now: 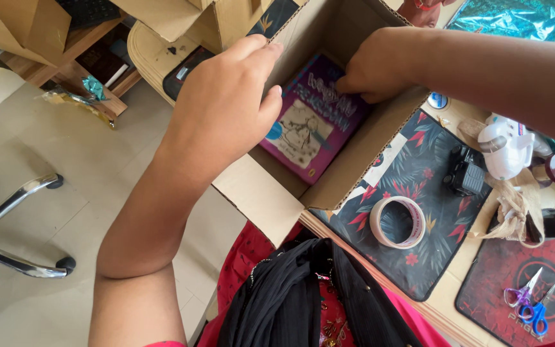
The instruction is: The person places a book into a cardboard box, closes the flaps, and seals the box with clear packing tape. They then position the sealed box on a sheet of shiny teal wrapping paper and begin to fold the paper around the box.
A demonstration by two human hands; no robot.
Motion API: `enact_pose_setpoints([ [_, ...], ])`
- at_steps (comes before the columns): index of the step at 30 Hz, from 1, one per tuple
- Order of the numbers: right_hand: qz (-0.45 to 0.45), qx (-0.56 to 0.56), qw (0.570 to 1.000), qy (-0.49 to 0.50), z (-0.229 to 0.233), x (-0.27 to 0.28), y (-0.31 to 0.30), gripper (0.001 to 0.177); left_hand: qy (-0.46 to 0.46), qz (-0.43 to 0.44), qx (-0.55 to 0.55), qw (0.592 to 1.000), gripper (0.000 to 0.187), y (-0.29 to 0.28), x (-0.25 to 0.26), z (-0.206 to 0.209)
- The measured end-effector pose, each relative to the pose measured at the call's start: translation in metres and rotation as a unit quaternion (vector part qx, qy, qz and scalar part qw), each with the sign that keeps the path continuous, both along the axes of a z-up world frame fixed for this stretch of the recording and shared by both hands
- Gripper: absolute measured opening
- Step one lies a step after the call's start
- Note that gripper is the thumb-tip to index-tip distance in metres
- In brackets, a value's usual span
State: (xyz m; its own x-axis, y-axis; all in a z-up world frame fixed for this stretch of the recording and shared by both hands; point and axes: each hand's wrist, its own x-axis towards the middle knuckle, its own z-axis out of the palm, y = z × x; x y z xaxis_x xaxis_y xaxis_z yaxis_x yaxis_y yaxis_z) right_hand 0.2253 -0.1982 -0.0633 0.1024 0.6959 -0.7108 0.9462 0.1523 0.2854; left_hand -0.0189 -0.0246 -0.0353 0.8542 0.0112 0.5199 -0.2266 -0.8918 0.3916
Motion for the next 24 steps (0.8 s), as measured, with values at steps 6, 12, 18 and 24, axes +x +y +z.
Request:
enact_pose_setpoints([
  [6, -0.045, 0.051, 0.996, 0.051, 0.006, -0.006, -0.012, 0.021, 0.000, 0.003, -0.001, 1.000, 0.040, 0.000, 0.000, 0.002],
  [12, -0.121, 0.150, 0.972, 0.135, 0.041, -0.029, -0.018, 0.019, 0.023, 0.012, 0.017, 1.000, 0.052, -0.002, -0.003, 0.005],
  [18, -0.148, 0.265, 0.909, 0.285, 0.072, -0.048, -0.039, 0.023, -0.052, 0.002, 0.052, 0.997, 0.055, -0.012, -0.020, 0.010],
  [24, -0.128, 0.393, 0.861, 0.298, 0.059, -0.072, -0.091, 0.049, 0.046, -0.067, 0.064, 0.995, 0.086, -0.037, -0.031, -0.002],
])
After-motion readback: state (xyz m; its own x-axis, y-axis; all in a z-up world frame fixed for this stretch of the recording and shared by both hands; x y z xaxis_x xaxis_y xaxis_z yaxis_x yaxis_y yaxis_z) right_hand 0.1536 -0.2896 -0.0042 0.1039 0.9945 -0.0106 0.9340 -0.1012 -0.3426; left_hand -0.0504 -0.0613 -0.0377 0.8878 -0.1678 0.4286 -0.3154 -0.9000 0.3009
